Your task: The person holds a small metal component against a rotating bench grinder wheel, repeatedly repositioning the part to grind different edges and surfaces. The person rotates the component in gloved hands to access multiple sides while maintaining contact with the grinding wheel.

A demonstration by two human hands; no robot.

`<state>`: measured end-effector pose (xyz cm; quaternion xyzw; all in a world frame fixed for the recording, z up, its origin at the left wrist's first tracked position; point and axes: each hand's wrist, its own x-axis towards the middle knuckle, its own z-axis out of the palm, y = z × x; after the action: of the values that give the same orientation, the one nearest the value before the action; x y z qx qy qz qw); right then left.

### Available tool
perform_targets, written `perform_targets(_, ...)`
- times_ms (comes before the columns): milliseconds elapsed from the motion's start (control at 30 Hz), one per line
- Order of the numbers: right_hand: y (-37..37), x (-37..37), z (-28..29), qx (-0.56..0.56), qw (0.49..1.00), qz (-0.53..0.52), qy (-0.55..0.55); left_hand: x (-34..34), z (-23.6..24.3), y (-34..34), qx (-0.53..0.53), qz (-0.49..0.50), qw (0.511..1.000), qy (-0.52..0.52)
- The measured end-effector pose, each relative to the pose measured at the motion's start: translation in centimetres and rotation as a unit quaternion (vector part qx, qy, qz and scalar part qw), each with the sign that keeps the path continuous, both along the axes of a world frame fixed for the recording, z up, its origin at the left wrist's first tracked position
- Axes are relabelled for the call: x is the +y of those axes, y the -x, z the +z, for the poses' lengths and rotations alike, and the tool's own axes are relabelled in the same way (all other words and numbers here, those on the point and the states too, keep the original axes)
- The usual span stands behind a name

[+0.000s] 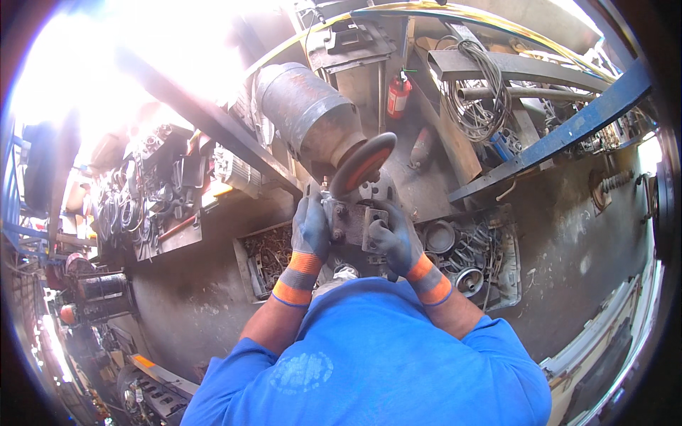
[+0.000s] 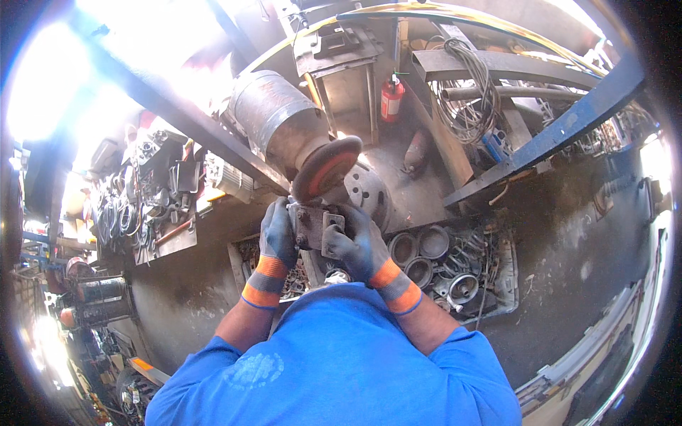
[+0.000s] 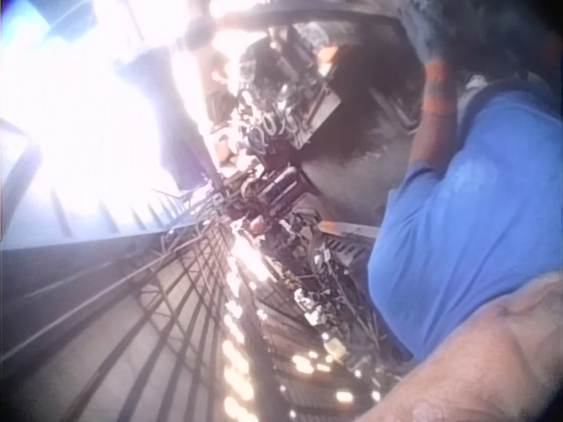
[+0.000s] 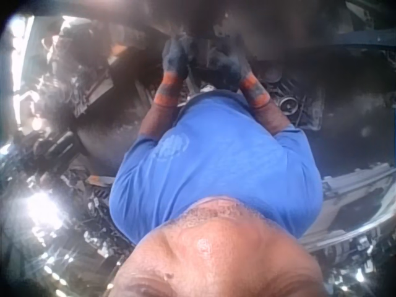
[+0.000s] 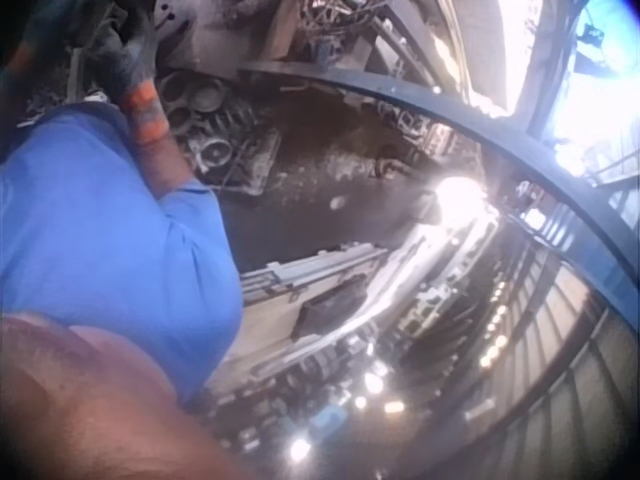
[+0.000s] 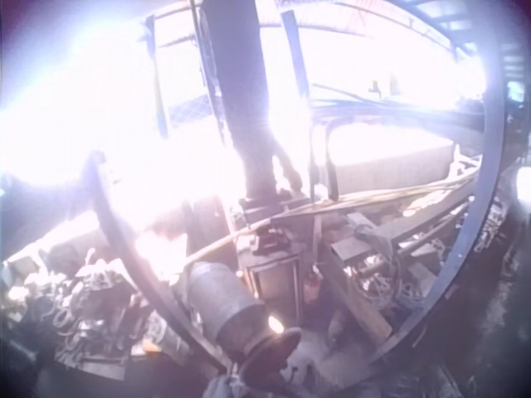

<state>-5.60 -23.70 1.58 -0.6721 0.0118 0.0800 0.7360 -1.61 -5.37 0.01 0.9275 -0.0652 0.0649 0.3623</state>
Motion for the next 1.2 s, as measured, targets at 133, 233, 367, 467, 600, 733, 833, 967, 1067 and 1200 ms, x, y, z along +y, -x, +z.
perform_targets(133, -0.1, -0.4, 1.0, 0.0, 1.0, 0.003, -0.001, 0.0, 0.0, 0.3, -0.031, -0.018, 0.998, -0.047)
perform_targets(233, -0.1, -0.3, 0.4, 0.072, 0.997, 0.015, -0.019, 0.1, -0.1, 0.4, -0.031, -0.018, 0.998, -0.059)
perform_targets(367, -0.3, -0.3, 0.4, 0.002, 0.999, 0.046, 0.013, -0.5, 1.4, 0.3, 0.153, 0.097, 0.963, 0.198)
perform_targets(467, 0.1, -0.1, 0.8, -0.116, 0.988, 0.061, 0.079, 1.0, 1.1, 1.1, 0.043, 0.01, 0.988, 0.146)
perform_targets(600, 0.2, 0.1, 1.0, -0.105, 0.99, 0.064, 0.065, 1.0, 1.6, 1.5, 0.035, 0.006, 0.997, 0.071)
perform_targets(733, -0.1, 0.2, -0.2, -0.05, 0.998, 0.025, 0.005, 0.4, 1.2, 0.6, 0.001, -0.008, 1.0, 0.029)
perform_targets(833, -0.1, -0.3, -0.8, -0.034, 0.999, 0.023, 0.017, -0.1, 1.7, 0.1, 0.063, 0.0, 0.998, -0.008)
perform_targets(967, -0.3, -0.5, 0.5, 0.039, 0.999, 0.036, -0.002, -0.1, 0.5, -0.2, 0.107, 0.018, 0.992, 0.068)
perform_targets(1067, -0.2, -0.2, -0.6, -0.038, 0.997, 0.048, 0.046, 0.5, -0.2, 0.0, 0.055, -0.001, 0.997, 0.056)
perform_targets(1200, 0.7, 0.4, 0.7, -0.142, 0.974, 0.096, 0.151, 2.3, -0.4, 0.0, 0.048, -0.001, 0.968, 0.246)
